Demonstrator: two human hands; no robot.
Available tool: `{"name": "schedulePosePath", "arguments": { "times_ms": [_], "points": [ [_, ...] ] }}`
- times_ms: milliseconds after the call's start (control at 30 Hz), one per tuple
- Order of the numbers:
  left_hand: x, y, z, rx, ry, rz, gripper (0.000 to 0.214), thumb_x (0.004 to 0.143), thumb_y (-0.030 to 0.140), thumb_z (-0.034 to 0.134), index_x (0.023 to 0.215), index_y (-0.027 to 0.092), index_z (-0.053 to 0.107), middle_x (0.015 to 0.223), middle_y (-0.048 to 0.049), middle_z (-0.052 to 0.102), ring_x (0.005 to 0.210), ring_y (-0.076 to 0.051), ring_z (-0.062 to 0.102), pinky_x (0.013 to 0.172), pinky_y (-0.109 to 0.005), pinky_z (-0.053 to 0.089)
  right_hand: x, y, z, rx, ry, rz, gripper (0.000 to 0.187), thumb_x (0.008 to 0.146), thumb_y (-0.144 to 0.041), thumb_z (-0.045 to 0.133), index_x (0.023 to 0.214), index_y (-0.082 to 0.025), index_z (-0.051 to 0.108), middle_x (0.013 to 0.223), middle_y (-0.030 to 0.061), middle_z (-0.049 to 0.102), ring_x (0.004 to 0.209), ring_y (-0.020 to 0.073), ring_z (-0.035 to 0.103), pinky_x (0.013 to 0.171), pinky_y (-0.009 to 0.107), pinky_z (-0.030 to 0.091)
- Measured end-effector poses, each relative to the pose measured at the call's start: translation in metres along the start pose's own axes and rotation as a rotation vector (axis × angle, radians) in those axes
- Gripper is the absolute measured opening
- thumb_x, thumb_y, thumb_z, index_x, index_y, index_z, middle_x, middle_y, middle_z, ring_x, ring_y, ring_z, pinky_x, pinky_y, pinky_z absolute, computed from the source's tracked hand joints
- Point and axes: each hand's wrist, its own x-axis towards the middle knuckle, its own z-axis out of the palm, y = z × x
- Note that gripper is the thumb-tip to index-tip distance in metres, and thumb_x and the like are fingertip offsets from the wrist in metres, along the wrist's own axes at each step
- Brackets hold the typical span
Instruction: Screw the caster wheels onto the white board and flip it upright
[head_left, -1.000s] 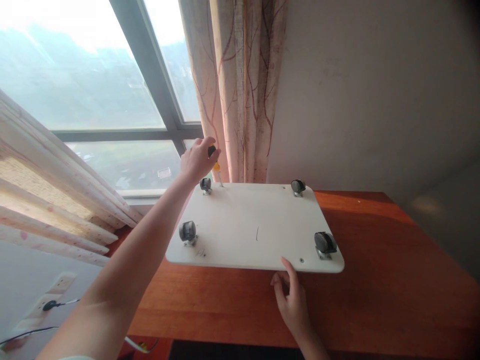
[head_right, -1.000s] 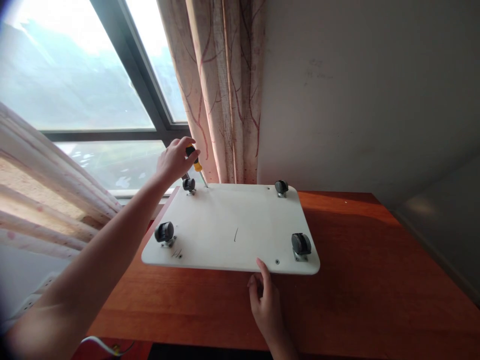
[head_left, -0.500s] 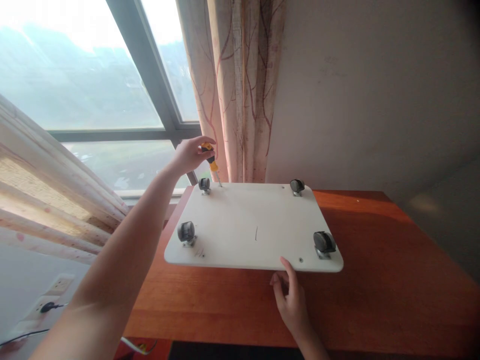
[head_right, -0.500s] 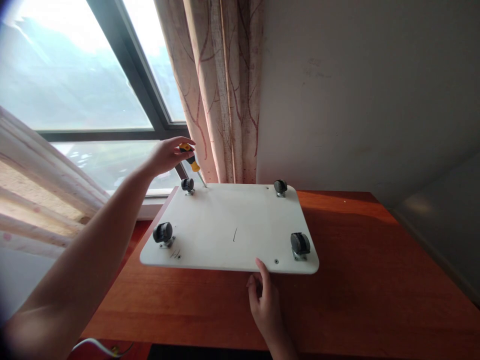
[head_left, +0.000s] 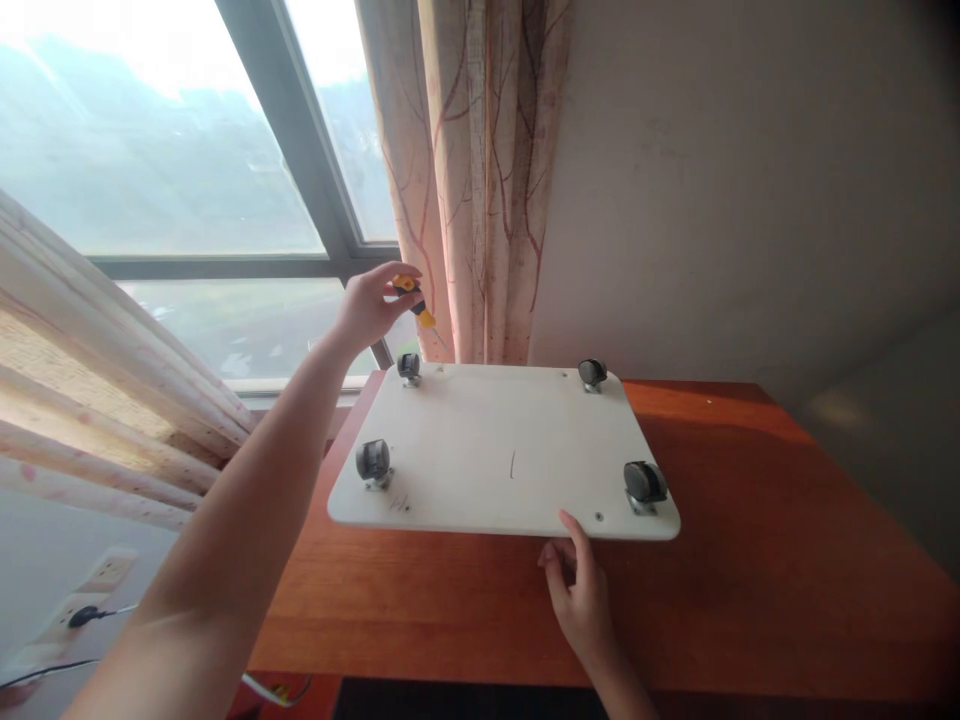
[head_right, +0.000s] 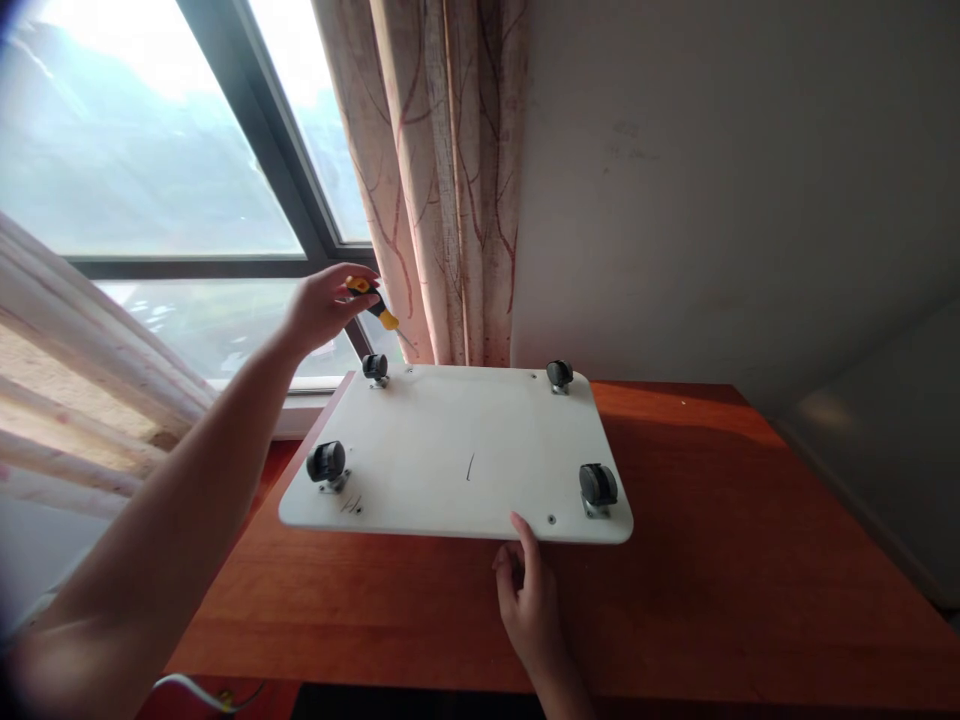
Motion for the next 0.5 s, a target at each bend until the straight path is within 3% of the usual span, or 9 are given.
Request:
{"name": "schedulePosePath", "arguments": {
  "times_ms": [100, 167, 300, 400, 500],
  "points": [
    [-0.01, 0.026, -0.009, -0.057, 0.216, -0.003, 0.019, 0.078, 0.016, 0.071, 0.097, 0.018, 0.07, 0.101, -0.0051, 0.074, 0.092, -0.017, 0.069, 0.087, -0.033, 0.058, 0.0, 0.0, -0.001, 0.0, 0.01, -0.012, 0.048, 0.1, -0.033, 0.05, 0.147, -0.02, 0.046, 0.077, 0.0023, 0.07, 0.071, 0.0181, 0.071, 0.072, 0.03, 0.06],
    [-0.029, 0.048, -0.011, -0.095, 0.261, -0.04, 0.021, 0.08, 0.016, 0.072, 0.1, 0.018, 0.07, 0.103, -0.0047, 0.075, 0.092, -0.016, 0.07, 0.082, -0.031, 0.06, -0.001, -0.002, -0.001, 0.002, 0.021, -0.027, 0.049, 0.1, -0.033, 0.051, 0.147, -0.021, 0.046, 0.078, 0.0022, 0.07, 0.072, 0.0178, 0.07, 0.072, 0.03, 0.059],
    [-0.094, 0.094, 0.001, -0.231, 0.203, 0.027, 0.026, 0.083, 0.02, 0.074, 0.109, 0.02, 0.07, 0.115, -0.0085, 0.074, 0.102, -0.021, 0.072, 0.082, -0.033, 0.064, -0.004, -0.027, -0.002, 0.093, 0.012, -0.002, 0.045, 0.1, -0.035, 0.053, 0.144, -0.024, 0.051, 0.081, 0.0013, 0.068, 0.068, 0.0152, 0.066, 0.065, 0.027, 0.056],
    [-0.153, 0.127, 0.023, -0.286, 0.153, 0.255, 0.019, 0.083, 0.011, 0.074, 0.101, 0.019, 0.071, 0.114, -0.0111, 0.074, 0.102, -0.022, 0.073, 0.089, -0.033, 0.063, 0.0, -0.059, -0.003, 0.269, -0.051, 0.106, 0.037, 0.101, -0.042, 0.051, 0.132, -0.025, 0.062, 0.087, 0.0025, 0.067, 0.062, 0.0117, 0.059, 0.055, 0.024, 0.05],
    [-0.2, 0.154, 0.046, -0.375, 0.036, 0.439, 0.018, 0.088, 0.009, 0.069, 0.103, 0.019, 0.068, 0.117, -0.0119, 0.074, 0.109, -0.023, 0.072, 0.093, -0.035, 0.062, 0.007, -0.085, -0.007, 0.532, -0.042, 0.207, 0.043, 0.1, -0.053, 0.05, 0.129, -0.025, 0.064, 0.089, 0.0036, 0.068, 0.061, 0.012, 0.058, 0.049, 0.023, 0.046]
  ]
}}
